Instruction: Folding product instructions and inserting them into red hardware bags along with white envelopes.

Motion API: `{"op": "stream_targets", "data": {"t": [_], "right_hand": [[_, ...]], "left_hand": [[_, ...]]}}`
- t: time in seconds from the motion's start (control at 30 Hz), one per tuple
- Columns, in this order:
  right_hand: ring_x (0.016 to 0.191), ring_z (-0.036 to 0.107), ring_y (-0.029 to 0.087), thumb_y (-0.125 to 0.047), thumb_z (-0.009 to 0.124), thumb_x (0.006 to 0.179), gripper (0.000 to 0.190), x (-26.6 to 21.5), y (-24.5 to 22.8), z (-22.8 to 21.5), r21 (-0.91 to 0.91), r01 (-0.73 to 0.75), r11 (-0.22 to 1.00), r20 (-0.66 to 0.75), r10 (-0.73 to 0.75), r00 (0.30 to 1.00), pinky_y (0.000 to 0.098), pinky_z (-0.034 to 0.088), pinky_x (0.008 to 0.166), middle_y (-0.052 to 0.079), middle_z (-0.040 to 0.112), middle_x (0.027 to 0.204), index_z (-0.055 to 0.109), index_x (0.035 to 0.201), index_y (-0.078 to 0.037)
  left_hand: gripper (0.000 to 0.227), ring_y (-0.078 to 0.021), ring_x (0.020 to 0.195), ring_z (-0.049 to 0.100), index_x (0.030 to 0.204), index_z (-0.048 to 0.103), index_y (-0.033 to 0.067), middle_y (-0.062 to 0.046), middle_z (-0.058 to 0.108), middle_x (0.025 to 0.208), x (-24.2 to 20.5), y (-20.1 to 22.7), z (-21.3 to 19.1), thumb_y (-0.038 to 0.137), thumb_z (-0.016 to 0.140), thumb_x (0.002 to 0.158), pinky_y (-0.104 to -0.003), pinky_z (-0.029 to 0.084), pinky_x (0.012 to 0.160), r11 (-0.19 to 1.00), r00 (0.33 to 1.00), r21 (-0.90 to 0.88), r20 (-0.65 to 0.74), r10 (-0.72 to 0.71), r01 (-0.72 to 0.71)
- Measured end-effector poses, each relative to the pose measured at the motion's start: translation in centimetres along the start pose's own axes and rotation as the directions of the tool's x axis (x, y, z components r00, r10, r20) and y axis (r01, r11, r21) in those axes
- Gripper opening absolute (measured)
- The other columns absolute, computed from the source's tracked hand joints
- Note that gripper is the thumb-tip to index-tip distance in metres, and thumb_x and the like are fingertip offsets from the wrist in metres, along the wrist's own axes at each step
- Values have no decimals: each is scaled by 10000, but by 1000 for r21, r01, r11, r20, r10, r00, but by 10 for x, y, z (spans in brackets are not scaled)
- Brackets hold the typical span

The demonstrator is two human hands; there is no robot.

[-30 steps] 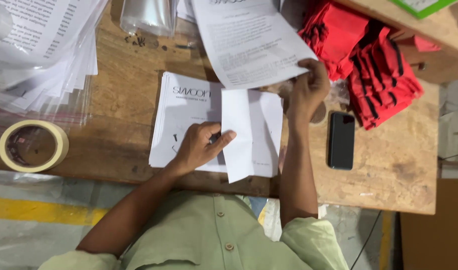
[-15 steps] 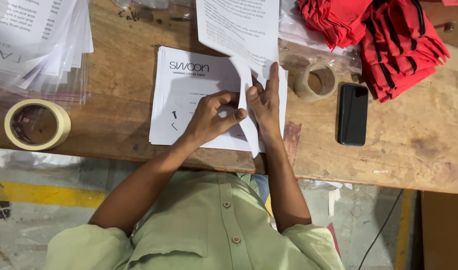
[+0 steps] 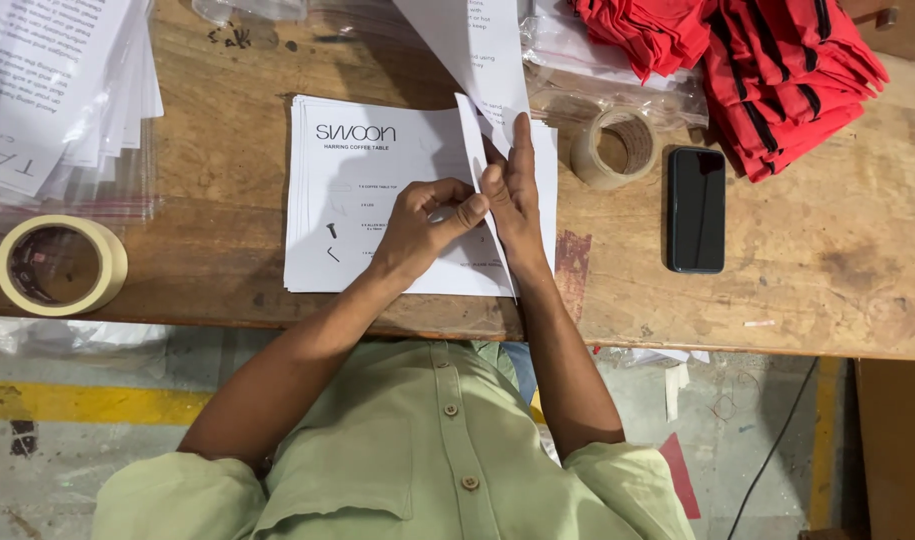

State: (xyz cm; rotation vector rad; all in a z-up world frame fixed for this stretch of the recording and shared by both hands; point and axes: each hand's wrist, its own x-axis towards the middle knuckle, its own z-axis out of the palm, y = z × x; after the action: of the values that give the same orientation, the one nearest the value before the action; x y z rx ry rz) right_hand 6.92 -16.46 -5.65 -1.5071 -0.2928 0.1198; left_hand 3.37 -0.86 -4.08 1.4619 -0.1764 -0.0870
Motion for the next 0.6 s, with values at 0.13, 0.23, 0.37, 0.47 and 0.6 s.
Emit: {"op": "stream_targets", "data": {"t": [0.13, 0.23, 0.37, 0.47, 0.6], "right_hand": [[1645, 116, 357, -673, 498, 1024, 1046, 0, 18, -13, -95, 48, 994, -32, -51, 998, 444, 160, 1337, 266, 60, 1759, 44, 1667, 16], [1673, 106, 352, -719, 451, 1015, 1068, -5, 16, -17, -60, 75, 995, -28, -77, 997, 429, 110, 1366, 264, 78, 1793, 87, 1703, 13], [1659, 144, 358, -572, 662, 958, 1128, -11, -11, -7, -5, 99, 995, 52, -99, 994, 455, 129, 1358, 263, 113, 1762, 16, 1687, -4], [1637, 185, 367, -419, 789, 915, 1165, -15, -21, -3, 37, 120, 992, 62, -122, 991, 475, 151, 1361, 272, 156, 1736, -2, 1668, -14], [1634, 277, 354, -277, 794, 920, 1022, -21, 3, -24, 54, 159, 986, -61, -155, 986, 488, 236, 1369, 244, 207, 1758, 176, 1670, 36]], "left_hand": [[523, -117, 738, 652, 925, 753, 11, -42, 714, 774, 0, -13, 2, 532, 704, 935, -266, 519, 693, 1000, 999, 15, -40, -19, 20], [456, -98, 707, 628, 920, 759, 21, -30, 710, 757, 0, -15, 4, 471, 699, 955, -241, 495, 635, 1000, 997, 26, -75, 4, -2], [282, -94, 774, 653, 980, 755, 11, -30, 727, 826, 1, -28, 4, 290, 720, 989, -252, 537, 697, 995, 992, -21, -90, 91, -93], [175, -102, 828, 700, 995, 749, 6, -35, 749, 875, 5, -28, 5, 176, 709, 982, -267, 588, 752, 993, 989, 22, -88, 119, -118], [154, -110, 830, 724, 991, 751, 4, -52, 765, 883, 6, -3, 9, 144, 706, 947, -276, 605, 748, 989, 993, 108, -58, 107, -100]]}}
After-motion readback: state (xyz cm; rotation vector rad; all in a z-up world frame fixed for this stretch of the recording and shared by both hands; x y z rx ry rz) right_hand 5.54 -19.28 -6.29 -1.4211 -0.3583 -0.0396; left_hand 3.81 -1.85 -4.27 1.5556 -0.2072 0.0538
